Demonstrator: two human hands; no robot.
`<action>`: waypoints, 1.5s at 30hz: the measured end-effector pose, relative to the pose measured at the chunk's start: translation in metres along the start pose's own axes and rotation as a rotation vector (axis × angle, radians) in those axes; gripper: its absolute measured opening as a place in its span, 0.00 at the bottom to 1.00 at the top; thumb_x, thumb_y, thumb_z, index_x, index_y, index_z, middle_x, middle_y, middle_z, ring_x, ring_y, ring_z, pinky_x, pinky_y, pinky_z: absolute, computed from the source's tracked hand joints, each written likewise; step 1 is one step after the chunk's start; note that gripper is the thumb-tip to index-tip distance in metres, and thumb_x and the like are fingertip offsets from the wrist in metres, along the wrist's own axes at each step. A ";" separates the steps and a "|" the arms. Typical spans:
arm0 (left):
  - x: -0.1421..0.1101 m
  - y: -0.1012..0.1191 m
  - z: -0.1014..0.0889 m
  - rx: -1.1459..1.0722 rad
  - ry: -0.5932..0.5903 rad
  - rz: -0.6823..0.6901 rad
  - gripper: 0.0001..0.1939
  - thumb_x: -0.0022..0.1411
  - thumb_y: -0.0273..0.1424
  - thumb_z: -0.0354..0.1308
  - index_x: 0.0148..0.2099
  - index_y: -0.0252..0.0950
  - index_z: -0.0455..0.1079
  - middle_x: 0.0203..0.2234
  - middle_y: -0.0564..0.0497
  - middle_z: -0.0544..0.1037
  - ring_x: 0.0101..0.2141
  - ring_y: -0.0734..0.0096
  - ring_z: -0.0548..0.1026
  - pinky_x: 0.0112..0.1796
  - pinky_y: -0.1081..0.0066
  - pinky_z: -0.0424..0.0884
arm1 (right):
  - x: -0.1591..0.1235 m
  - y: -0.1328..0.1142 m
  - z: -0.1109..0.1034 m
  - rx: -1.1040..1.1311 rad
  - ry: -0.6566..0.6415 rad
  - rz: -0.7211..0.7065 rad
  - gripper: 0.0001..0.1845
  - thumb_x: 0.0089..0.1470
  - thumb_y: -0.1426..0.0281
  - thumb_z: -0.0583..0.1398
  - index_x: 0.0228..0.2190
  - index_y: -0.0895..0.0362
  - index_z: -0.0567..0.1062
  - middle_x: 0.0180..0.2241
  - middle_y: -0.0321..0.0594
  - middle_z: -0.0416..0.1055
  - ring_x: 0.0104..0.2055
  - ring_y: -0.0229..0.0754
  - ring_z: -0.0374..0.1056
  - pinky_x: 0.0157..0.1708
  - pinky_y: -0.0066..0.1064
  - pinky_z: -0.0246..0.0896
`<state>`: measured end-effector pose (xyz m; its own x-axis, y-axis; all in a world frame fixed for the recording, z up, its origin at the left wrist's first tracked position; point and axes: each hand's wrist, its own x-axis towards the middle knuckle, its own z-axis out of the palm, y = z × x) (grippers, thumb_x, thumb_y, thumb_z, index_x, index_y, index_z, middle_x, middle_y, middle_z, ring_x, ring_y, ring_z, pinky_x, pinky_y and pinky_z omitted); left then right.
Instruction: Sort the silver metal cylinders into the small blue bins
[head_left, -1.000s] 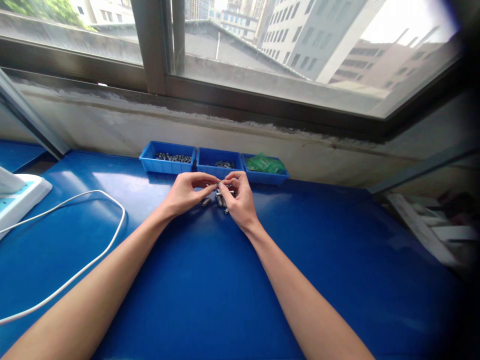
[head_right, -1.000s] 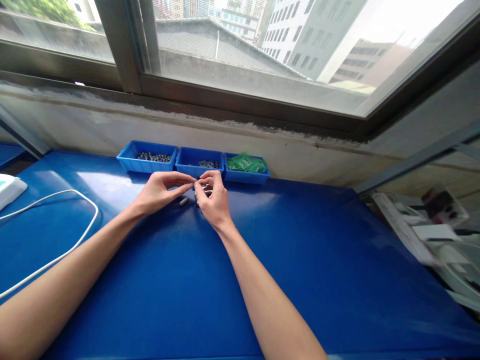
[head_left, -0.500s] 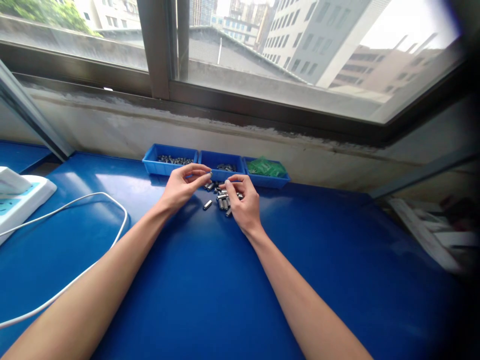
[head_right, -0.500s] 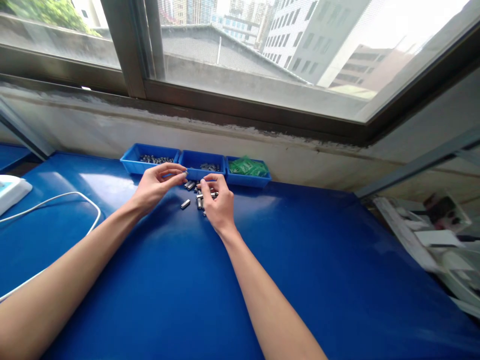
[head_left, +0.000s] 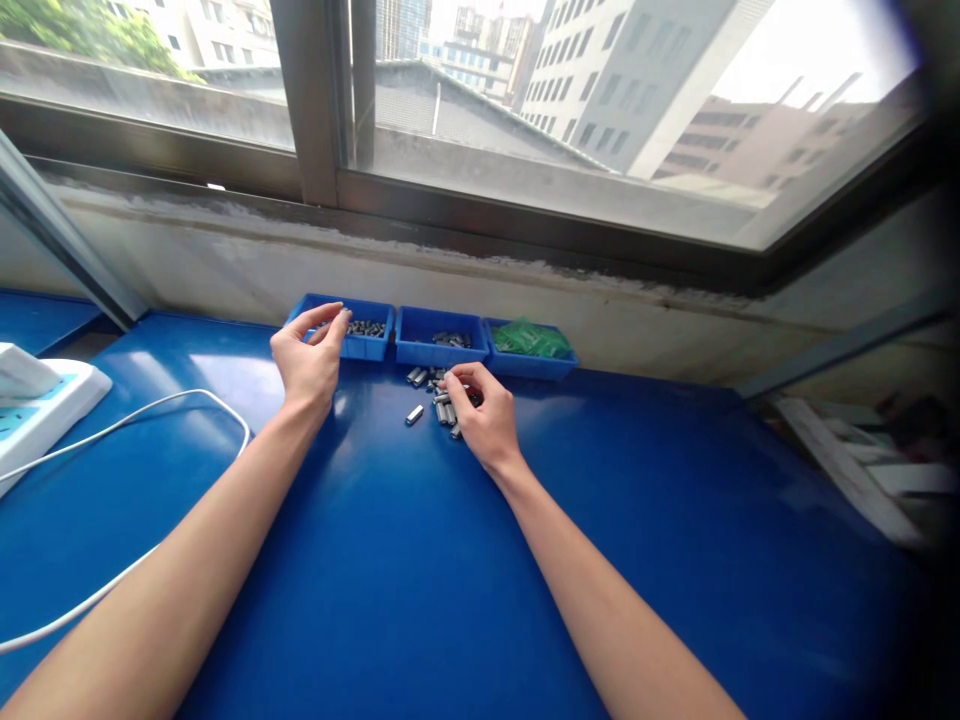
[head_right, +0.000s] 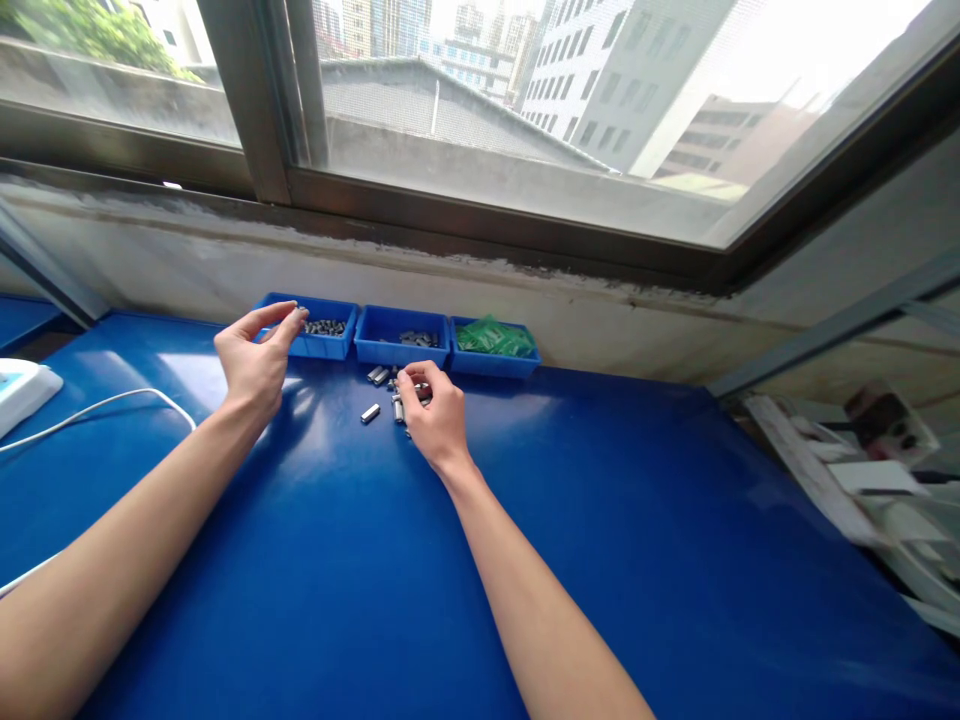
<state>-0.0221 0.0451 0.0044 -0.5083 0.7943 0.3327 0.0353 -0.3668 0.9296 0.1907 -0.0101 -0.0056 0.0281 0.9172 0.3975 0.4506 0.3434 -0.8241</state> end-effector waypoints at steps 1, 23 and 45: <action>-0.003 0.002 0.001 0.019 -0.023 0.013 0.14 0.55 0.40 0.66 0.41 0.37 0.78 0.36 0.47 0.82 0.39 0.62 0.80 0.45 0.65 0.75 | 0.000 0.001 0.000 -0.013 -0.001 -0.003 0.12 0.60 0.59 0.57 0.34 0.53 0.73 0.34 0.40 0.78 0.36 0.44 0.74 0.37 0.33 0.68; -0.048 0.020 0.010 0.382 -1.002 0.185 0.10 0.61 0.35 0.56 0.32 0.35 0.74 0.18 0.53 0.76 0.19 0.73 0.72 0.23 0.75 0.65 | 0.004 0.012 -0.025 -0.527 0.014 -0.182 0.05 0.55 0.72 0.58 0.34 0.54 0.75 0.37 0.43 0.76 0.43 0.50 0.66 0.46 0.41 0.62; -0.047 0.000 0.010 0.568 -0.824 0.459 0.11 0.62 0.29 0.54 0.44 0.36 0.76 0.37 0.48 0.79 0.32 0.69 0.74 0.37 0.69 0.70 | 0.006 0.014 -0.038 -0.502 0.024 -0.160 0.13 0.55 0.78 0.54 0.32 0.56 0.77 0.35 0.43 0.77 0.42 0.47 0.68 0.47 0.38 0.63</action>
<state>0.0108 0.0126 -0.0100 0.3767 0.7967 0.4727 0.5721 -0.6014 0.5577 0.2310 -0.0069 0.0005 -0.0579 0.8542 0.5167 0.8229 0.3339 -0.4598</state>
